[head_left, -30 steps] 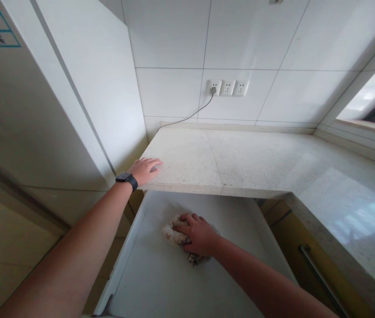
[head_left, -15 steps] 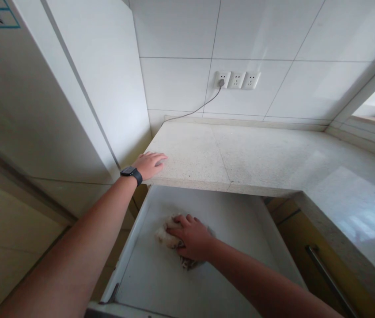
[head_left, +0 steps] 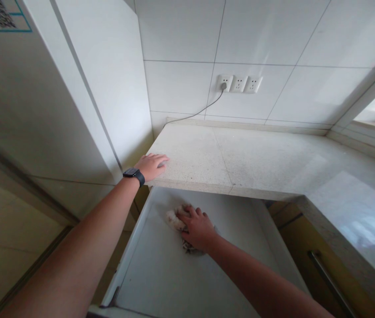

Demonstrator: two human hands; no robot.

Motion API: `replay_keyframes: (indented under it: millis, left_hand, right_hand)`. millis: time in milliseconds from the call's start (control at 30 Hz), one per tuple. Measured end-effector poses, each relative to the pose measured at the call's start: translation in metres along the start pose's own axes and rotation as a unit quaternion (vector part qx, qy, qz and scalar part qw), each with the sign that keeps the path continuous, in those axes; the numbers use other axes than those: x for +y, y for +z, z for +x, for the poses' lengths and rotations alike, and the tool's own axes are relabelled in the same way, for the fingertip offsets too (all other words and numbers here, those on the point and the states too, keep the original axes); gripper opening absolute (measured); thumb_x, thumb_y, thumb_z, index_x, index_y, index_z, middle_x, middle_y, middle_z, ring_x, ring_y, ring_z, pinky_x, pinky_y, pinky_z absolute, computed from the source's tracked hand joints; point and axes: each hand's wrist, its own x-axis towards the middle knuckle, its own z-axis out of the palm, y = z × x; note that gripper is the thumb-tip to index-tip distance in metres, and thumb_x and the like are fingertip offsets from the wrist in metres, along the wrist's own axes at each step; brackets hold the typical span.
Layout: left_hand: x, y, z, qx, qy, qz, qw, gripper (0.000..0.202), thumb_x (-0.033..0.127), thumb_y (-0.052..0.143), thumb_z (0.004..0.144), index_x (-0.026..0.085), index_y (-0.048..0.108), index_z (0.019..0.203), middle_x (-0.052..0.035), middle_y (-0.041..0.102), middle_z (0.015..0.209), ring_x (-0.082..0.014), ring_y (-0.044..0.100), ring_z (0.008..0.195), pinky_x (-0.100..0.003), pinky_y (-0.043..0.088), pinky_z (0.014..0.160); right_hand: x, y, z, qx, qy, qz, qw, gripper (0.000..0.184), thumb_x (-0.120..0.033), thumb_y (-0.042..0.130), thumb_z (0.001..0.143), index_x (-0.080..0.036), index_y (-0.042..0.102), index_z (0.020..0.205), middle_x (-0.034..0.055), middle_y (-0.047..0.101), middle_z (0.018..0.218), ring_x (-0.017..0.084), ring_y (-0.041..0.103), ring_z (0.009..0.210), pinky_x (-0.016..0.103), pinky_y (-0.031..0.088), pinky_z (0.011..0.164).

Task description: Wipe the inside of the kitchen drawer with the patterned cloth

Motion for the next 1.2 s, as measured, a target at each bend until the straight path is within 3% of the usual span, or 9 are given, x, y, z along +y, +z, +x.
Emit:
replay_keyframes:
  millis: [200,1200]
  left_hand:
    - [0.0003,-0.0010,-0.0001,-0.005,-0.005,-0.003,1.000,0.043,0.041,0.045,0.096,0.035,0.059,0.137,0.0062,0.053,0.146,-0.0252,0.050,0.128,-0.046,0.038,0.106]
    - [0.0025,-0.0034,0.0005,-0.010,-0.011,-0.003,1.000,0.043,0.042,0.046,0.096,0.036,0.058,0.137,0.0067,0.053,0.145,-0.0237,0.049,0.130,-0.044,0.038,0.105]
  right_hand:
    - [-0.0069,0.0056,-0.0032,0.008,-0.006,-0.026,1.000,0.064,-0.048,0.067,0.079,-0.038,0.054,0.140,0.0122,0.041,0.145,0.038,0.044,0.117,0.055,0.040,0.090]
    - [0.0006,0.0039,-0.0077,0.021,-0.013,0.002,1.000,0.065,-0.048,0.066,0.079,-0.042,0.051,0.141,0.0089,0.042,0.145,0.036,0.046,0.118,0.054,0.042,0.092]
